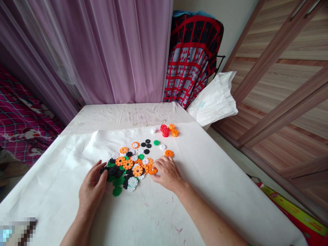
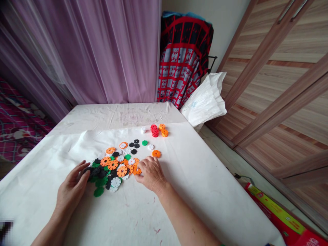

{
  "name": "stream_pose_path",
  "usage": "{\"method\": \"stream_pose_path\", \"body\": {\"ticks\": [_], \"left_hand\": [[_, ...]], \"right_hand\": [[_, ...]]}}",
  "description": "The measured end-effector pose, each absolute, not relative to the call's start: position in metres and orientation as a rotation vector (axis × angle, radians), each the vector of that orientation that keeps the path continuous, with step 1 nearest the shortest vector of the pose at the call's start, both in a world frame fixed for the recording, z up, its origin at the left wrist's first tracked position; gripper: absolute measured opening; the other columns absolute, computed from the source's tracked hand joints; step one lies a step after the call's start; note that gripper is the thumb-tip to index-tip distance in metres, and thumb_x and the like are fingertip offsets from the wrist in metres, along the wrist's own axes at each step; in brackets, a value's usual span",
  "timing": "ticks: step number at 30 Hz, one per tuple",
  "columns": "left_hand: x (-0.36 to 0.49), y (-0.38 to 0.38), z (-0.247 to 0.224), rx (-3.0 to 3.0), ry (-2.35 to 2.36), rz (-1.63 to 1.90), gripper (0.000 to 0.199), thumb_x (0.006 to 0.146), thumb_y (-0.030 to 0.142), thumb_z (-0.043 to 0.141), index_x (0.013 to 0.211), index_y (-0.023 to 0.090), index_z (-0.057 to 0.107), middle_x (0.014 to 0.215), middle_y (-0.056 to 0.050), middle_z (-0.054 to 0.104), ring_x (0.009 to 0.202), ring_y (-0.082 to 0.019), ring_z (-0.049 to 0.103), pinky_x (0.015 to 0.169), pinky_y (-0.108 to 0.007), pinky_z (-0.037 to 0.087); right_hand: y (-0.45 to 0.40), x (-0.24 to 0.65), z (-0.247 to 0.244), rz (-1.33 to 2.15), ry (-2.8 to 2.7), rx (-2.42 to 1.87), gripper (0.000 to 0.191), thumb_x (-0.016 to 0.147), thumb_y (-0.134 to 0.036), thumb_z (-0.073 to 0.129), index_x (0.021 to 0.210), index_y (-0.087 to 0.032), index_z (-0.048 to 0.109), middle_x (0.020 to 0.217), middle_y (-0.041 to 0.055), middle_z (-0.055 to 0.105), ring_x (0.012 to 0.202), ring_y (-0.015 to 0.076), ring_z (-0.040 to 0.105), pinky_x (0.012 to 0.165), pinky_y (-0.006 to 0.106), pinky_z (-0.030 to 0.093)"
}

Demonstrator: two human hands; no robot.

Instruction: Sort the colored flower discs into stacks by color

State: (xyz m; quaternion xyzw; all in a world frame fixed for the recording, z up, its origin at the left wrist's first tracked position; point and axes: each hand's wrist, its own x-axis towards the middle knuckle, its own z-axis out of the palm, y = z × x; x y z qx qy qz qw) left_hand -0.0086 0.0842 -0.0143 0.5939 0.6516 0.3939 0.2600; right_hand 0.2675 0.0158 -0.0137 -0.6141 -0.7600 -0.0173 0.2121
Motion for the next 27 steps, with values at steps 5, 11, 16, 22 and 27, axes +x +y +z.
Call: {"method": "stream_pose_path", "body": {"ticks": [5,11,16,22,27], "left_hand": [[-0.008,0.084,-0.013,1.597,1.782,1.052,0.038,0.082,0.050,0.054,0.110,0.030,0.070,0.142,-0.001,0.059,0.126,-0.027,0.058,0.110,-0.042,0.045],[-0.006,0.083,-0.011,1.593,1.791,1.049,0.035,0.082,0.049,0.055,0.108,0.030,0.070,0.141,0.001,0.060,0.127,-0.027,0.058,0.111,-0.042,0.044],[-0.006,0.083,-0.012,1.597,1.790,1.061,0.036,0.082,0.050,0.055,0.108,0.030,0.069,0.141,0.001,0.060,0.127,-0.026,0.058,0.110,-0.039,0.045],[-0.006,0.083,-0.010,1.591,1.803,1.077,0.035,0.081,0.049,0.056,0.106,0.030,0.070,0.139,0.001,0.062,0.121,-0.025,0.061,0.107,-0.037,0.048],[-0.005,0.082,-0.007,1.585,1.795,1.063,0.034,0.081,0.048,0.056,0.106,0.030,0.070,0.139,0.001,0.061,0.119,-0.025,0.063,0.105,-0.038,0.049]], "right_hand": [[0.019,0.287,-0.014,-0.085,-1.981,-1.704,0.013,0.078,-0.029,0.072,0.088,-0.024,0.065,0.091,0.0032,0.073,0.093,0.0235,0.059,0.085,0.036,0.038],[0.024,0.344,-0.022,-0.227,-1.580,-1.896,0.011,0.078,-0.025,0.068,0.089,-0.024,0.067,0.095,0.0045,0.074,0.092,0.0232,0.060,0.083,0.034,0.042],[0.028,0.350,-0.030,-0.218,-1.598,-1.934,0.011,0.077,-0.024,0.069,0.088,-0.025,0.068,0.095,0.0041,0.074,0.093,0.0235,0.060,0.082,0.034,0.043],[0.030,0.344,-0.031,-0.177,-1.641,-1.920,0.010,0.078,-0.023,0.066,0.088,-0.025,0.069,0.096,0.0035,0.074,0.093,0.0223,0.059,0.083,0.033,0.044],[0.027,0.346,-0.031,-0.169,-1.636,-1.901,0.011,0.079,-0.024,0.067,0.090,-0.025,0.066,0.099,0.0040,0.073,0.093,0.0222,0.060,0.084,0.033,0.043]]}}
